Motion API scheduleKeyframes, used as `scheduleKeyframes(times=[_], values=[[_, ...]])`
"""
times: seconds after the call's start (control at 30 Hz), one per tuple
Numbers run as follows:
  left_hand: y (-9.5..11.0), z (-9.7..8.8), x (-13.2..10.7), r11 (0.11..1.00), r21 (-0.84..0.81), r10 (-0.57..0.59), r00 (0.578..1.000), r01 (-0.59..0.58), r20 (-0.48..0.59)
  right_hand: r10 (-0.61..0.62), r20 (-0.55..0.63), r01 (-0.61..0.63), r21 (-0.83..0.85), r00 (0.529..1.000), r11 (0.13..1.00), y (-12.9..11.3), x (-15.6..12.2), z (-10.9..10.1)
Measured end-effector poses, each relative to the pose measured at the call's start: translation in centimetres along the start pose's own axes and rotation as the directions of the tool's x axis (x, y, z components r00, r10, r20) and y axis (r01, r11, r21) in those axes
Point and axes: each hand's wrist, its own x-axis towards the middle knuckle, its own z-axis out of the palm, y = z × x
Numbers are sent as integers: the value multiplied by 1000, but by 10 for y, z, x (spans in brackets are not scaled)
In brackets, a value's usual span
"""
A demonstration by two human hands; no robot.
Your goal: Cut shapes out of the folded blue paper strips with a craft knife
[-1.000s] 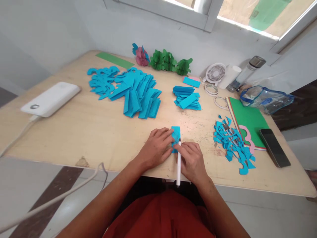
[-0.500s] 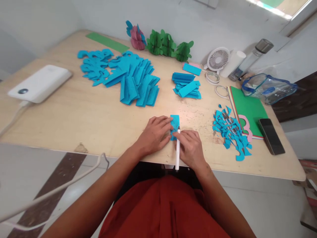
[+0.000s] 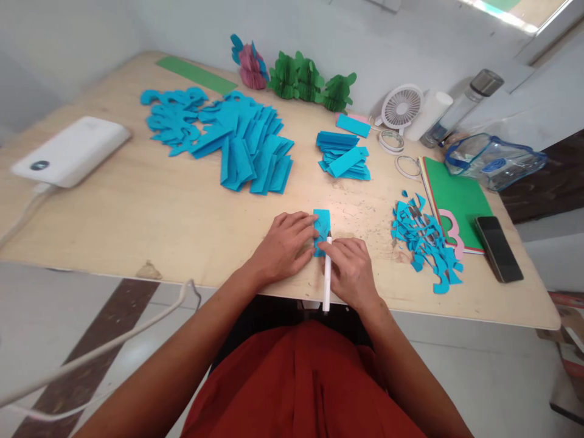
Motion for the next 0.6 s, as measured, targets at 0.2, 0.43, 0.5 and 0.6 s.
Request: scheduleKeyframes(times=[0.2, 0.43, 0.5, 0.6], values=[[0, 0, 0, 1000, -1, 3, 1000, -3, -4, 3, -10, -3, -3, 1000, 1000, 0, 0, 1], [0, -1, 0, 1000, -10, 0, 1000, 0, -9, 8, -3, -7, 7, 1000, 1000, -1, 0, 0], [0, -1, 0, 1000, -13, -5, 1000, 5, -12, 10, 5, -10, 4, 1000, 1000, 0, 0, 1], [-1, 0, 0, 1000, -28, -9, 1000, 9, -9, 19, 16, -19, 0, 1000, 1000, 0, -1, 2]])
